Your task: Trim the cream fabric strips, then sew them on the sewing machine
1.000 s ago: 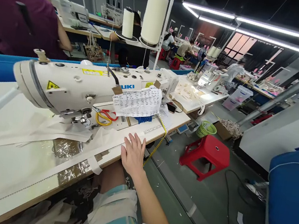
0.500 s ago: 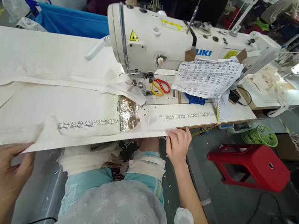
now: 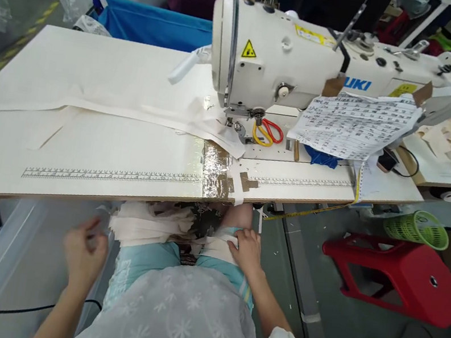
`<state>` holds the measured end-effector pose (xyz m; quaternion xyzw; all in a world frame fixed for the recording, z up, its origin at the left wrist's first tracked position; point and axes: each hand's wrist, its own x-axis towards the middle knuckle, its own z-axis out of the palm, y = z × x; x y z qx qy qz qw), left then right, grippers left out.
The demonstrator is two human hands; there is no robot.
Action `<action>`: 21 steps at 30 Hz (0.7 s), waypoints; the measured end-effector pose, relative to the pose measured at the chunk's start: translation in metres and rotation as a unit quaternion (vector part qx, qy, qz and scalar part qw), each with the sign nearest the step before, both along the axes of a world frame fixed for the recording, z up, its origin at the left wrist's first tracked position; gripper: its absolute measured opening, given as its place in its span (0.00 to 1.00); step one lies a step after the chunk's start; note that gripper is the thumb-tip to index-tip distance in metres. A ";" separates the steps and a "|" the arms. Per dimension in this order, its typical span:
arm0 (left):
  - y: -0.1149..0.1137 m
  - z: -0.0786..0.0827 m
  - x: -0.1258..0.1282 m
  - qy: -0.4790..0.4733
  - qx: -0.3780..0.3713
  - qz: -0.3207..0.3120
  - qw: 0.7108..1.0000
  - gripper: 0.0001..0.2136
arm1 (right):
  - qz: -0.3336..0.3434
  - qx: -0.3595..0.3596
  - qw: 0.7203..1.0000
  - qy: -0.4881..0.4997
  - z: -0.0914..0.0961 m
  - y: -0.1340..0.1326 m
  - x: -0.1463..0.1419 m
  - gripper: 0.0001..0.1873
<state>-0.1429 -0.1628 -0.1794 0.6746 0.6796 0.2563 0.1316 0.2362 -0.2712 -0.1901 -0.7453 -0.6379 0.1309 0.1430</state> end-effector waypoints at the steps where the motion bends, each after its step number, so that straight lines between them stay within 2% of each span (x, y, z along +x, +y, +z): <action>1: -0.004 0.009 0.018 -0.064 -0.035 0.003 0.997 0.21 | 0.000 -0.001 1.000 0.006 -0.001 0.000 0.000 0.08; 2: -0.008 0.018 0.038 -0.138 -0.091 -0.019 0.986 0.20 | 0.000 0.000 1.000 0.014 0.000 0.000 0.000 0.09; 3: -0.012 0.026 0.059 -0.205 -0.170 -0.065 0.962 0.20 | -0.001 0.002 1.000 0.024 0.002 0.000 0.000 0.10; 4: -0.015 0.033 0.079 -0.267 -0.255 -0.119 0.922 0.20 | -0.004 0.006 0.999 0.036 0.004 0.000 -0.001 0.12; 6: -0.023 0.038 0.118 -0.359 -0.424 -0.196 0.808 0.20 | -0.017 0.014 0.998 0.064 0.010 -0.001 -0.003 0.14; 7: -0.027 0.038 0.136 -0.386 -0.488 -0.211 0.754 0.21 | -0.025 0.017 0.996 0.081 0.013 -0.002 -0.006 0.16; 9: -0.033 0.034 0.167 -0.419 -0.552 -0.208 0.691 0.23 | -0.035 0.019 0.993 0.115 0.022 -0.005 -0.012 0.18; 12: -0.039 0.025 0.198 -0.468 -0.553 -0.164 0.669 0.25 | -0.012 0.005 0.988 0.156 0.040 -0.011 -0.025 0.21; 14: -0.041 0.024 0.207 -0.503 -0.533 -0.138 0.666 0.23 | 0.026 0.002 0.986 0.164 0.055 -0.013 -0.032 0.20; 16: -0.044 0.028 0.209 -0.529 -0.518 -0.135 0.658 0.21 | 0.042 0.047 0.987 0.148 0.071 -0.014 -0.035 0.18; 19: -0.047 0.044 0.202 -0.539 -0.541 -0.187 0.618 0.18 | 0.047 0.127 0.980 0.145 0.090 -0.008 -0.029 0.13; 21: -0.046 0.059 0.195 -0.500 -0.557 -0.292 0.595 0.17 | 0.114 0.089 0.970 0.194 0.098 -0.001 -0.022 0.14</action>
